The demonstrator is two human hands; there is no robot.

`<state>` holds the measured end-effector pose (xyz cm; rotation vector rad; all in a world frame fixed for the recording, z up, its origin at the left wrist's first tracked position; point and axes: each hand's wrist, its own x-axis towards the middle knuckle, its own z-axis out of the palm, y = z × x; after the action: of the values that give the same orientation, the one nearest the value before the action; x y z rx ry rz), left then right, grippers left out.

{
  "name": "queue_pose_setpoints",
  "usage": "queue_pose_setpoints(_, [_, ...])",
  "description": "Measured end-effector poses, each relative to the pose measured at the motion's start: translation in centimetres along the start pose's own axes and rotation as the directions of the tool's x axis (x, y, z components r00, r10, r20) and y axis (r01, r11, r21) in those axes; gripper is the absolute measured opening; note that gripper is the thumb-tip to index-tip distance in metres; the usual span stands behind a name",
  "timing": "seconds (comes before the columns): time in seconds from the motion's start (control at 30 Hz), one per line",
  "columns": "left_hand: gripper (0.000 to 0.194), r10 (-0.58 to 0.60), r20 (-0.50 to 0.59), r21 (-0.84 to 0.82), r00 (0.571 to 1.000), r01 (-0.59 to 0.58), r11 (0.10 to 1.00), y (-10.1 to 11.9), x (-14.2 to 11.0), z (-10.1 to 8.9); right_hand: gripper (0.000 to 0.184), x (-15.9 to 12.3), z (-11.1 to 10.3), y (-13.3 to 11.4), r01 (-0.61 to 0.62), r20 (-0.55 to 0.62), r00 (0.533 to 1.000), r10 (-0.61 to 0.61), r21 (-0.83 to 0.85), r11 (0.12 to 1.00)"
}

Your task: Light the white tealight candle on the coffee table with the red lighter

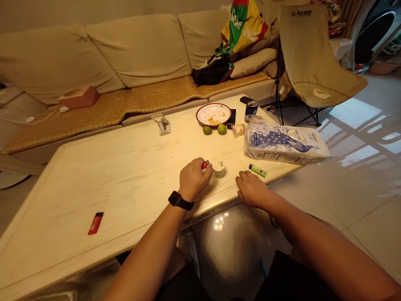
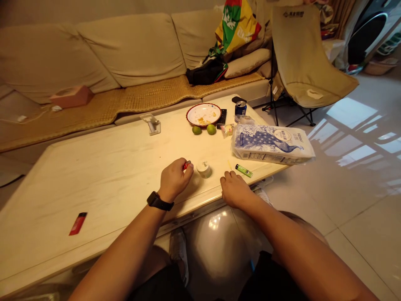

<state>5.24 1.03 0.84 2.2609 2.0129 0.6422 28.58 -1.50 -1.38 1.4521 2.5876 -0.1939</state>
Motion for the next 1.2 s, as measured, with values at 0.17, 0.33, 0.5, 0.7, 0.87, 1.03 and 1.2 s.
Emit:
queue_pose_setpoints(0.17, [0.026,0.049,0.014,0.059,0.999,-0.049,0.997,1.1,0.4,0.4,0.037,0.0,0.1,0.1,-0.003,0.002,1.000,0.003,0.003,1.000])
queue_pose_setpoints(0.33, [0.026,0.083,0.031,0.091,0.996,-0.086,0.992,1.9,0.7,0.8,0.038,0.0,0.1,0.2,0.003,0.000,1.000,-0.003,0.018,1.000])
queue_pose_setpoints(0.5, [0.025,0.089,0.041,0.123,0.995,-0.093,0.988,2.2,1.0,1.1,0.039,-0.1,0.2,0.3,0.009,-0.024,1.000,-0.009,0.013,1.000])
queue_pose_setpoints(0.7, [0.026,0.097,0.066,0.157,0.993,-0.106,0.982,2.2,1.2,1.2,0.040,-0.1,0.0,0.1,-0.003,-0.002,1.000,0.003,0.016,1.000])
queue_pose_setpoints(0.87, [0.028,0.092,0.085,0.169,0.992,-0.106,0.980,2.3,1.3,1.3,0.040,-0.1,0.1,0.2,0.003,-0.006,1.000,-0.003,0.003,1.000])
queue_pose_setpoints(1.03, [0.030,0.090,0.091,0.184,0.992,-0.105,0.977,2.3,1.3,1.3,0.040,-0.1,0.2,0.2,0.008,-0.010,1.000,-0.008,0.001,1.000])
queue_pose_setpoints(1.2, [0.032,0.083,0.100,0.181,0.992,-0.100,0.978,2.3,1.3,1.2,0.040,-0.1,0.0,0.2,0.008,-0.007,1.000,-0.008,0.005,1.000])
